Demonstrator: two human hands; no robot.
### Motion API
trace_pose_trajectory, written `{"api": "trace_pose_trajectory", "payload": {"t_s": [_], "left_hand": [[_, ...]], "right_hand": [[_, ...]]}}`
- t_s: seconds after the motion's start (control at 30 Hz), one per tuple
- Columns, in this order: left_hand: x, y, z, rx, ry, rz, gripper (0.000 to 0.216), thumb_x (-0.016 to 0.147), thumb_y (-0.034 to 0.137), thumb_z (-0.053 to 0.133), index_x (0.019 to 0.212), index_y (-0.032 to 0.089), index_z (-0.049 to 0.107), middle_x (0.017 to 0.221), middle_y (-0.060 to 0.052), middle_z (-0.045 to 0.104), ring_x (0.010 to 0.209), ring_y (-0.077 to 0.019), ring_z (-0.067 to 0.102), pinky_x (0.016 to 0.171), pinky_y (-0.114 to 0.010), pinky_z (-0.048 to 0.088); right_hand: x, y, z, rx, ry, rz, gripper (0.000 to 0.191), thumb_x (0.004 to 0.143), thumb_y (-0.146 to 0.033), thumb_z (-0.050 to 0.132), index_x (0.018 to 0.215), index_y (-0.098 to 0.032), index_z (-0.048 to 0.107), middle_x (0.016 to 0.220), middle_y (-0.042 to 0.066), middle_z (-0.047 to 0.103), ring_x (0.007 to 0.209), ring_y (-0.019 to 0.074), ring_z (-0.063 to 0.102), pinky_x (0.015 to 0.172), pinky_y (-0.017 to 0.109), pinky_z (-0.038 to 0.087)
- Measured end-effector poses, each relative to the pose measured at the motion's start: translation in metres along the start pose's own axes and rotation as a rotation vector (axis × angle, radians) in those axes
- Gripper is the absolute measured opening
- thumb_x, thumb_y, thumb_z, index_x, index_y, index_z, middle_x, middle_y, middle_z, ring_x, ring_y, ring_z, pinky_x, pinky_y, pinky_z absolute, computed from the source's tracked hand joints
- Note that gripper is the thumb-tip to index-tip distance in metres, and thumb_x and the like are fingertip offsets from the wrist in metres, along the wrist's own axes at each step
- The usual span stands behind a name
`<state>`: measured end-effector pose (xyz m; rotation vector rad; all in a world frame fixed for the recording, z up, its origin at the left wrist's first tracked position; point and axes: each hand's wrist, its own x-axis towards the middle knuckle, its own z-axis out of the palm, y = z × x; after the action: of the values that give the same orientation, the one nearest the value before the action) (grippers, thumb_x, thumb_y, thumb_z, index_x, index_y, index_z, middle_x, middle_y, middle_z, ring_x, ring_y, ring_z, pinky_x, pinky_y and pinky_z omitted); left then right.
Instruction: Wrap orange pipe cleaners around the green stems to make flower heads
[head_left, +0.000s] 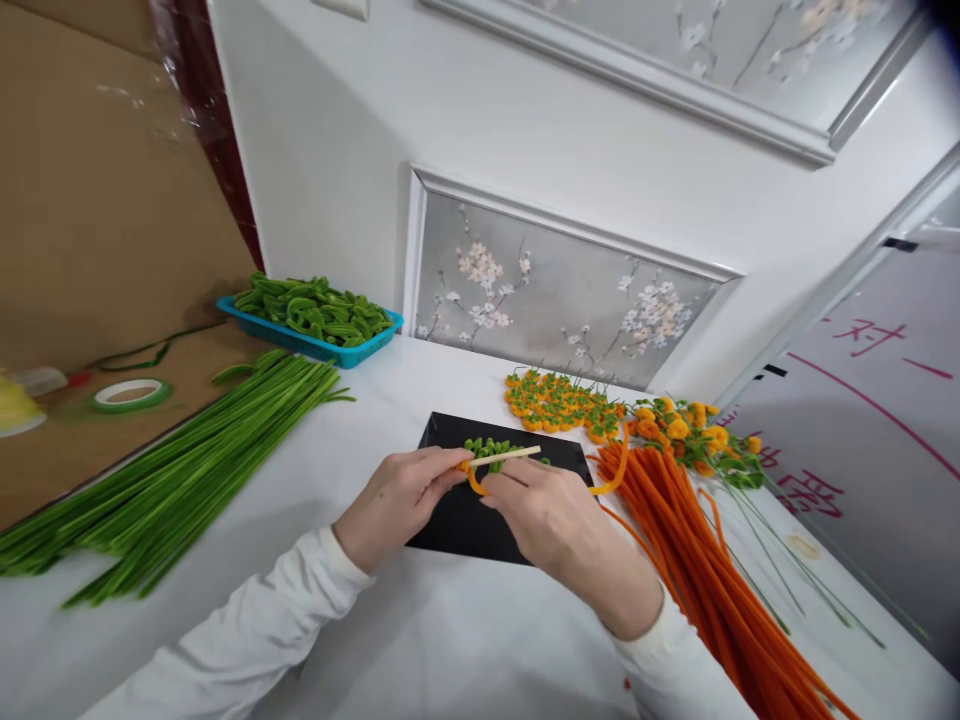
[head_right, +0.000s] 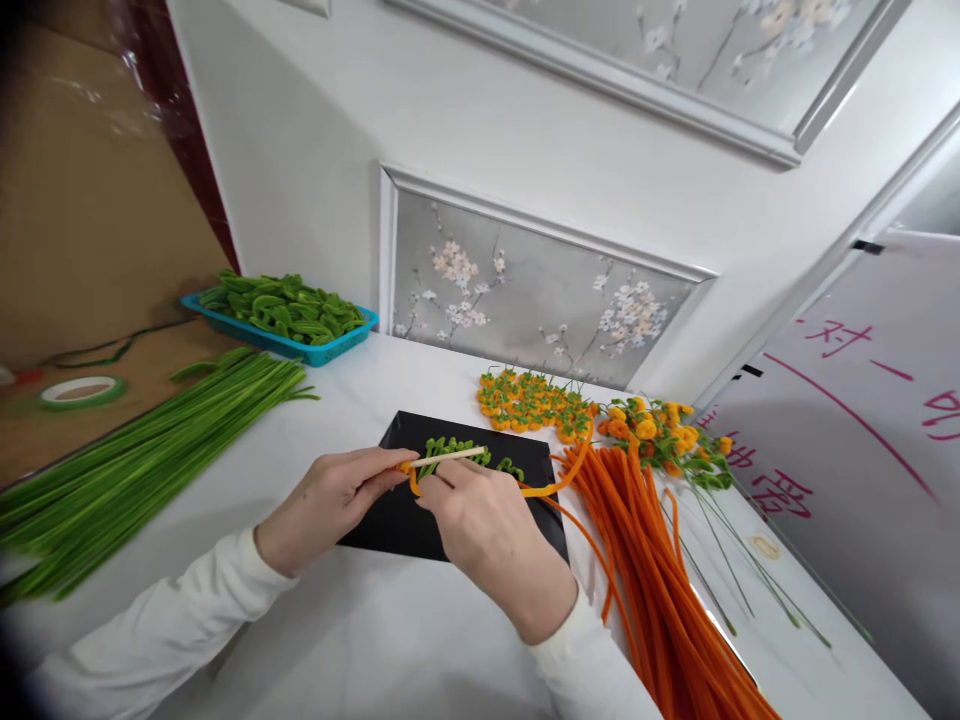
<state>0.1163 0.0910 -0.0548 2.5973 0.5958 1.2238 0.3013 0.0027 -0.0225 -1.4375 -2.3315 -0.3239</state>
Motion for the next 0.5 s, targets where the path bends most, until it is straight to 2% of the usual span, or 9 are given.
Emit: {"api": "trace_pose_trajectory", "payload": {"t_s": [0.1, 0.2, 0.3, 0.5], "left_hand": [[0.000, 0.003, 0.000, -0.006, -0.015, -0.039, 0.019, 0.090, 0.016, 0.051, 0.107, 0.016, 0.060, 0.099, 0.001, 0.067, 0.084, -0.0068, 0.063, 0.074, -0.014, 0.046], [-0.001, 0.006, 0.000, -0.003, -0.064, -0.101, 0.013, 0.091, 0.019, 0.050, 0.102, 0.017, 0.057, 0.087, 0.003, 0.065, 0.072, -0.0067, 0.060, 0.064, -0.017, 0.044], [-0.001, 0.009, -0.001, 0.029, -0.104, -0.101, 0.009, 0.092, 0.021, 0.048, 0.095, 0.016, 0.055, 0.078, 0.003, 0.061, 0.065, -0.0078, 0.057, 0.059, -0.019, 0.040], [-0.003, 0.008, 0.001, 0.043, -0.162, -0.018, 0.011, 0.093, 0.018, 0.044, 0.088, 0.015, 0.053, 0.078, 0.001, 0.058, 0.067, -0.0092, 0.055, 0.059, -0.021, 0.038]], "right_hand": [[0.002, 0.007, 0.003, -0.003, 0.135, -0.026, 0.019, 0.093, -0.027, 0.049, 0.084, -0.016, 0.062, 0.085, 0.002, 0.058, 0.079, 0.0109, 0.052, 0.062, 0.023, 0.028], [0.004, 0.014, 0.003, 0.049, 0.204, -0.025, 0.023, 0.093, -0.031, 0.048, 0.084, -0.018, 0.065, 0.087, 0.001, 0.058, 0.077, 0.0084, 0.052, 0.063, 0.020, 0.031], [0.006, 0.015, 0.001, 0.151, 0.212, -0.010, 0.022, 0.093, -0.033, 0.050, 0.087, -0.021, 0.067, 0.088, 0.000, 0.059, 0.079, 0.0072, 0.052, 0.068, 0.018, 0.035], [0.010, 0.016, 0.000, 0.236, 0.172, 0.028, 0.023, 0.093, -0.035, 0.050, 0.086, -0.021, 0.067, 0.086, -0.001, 0.058, 0.080, 0.0062, 0.052, 0.072, 0.017, 0.036]]}}
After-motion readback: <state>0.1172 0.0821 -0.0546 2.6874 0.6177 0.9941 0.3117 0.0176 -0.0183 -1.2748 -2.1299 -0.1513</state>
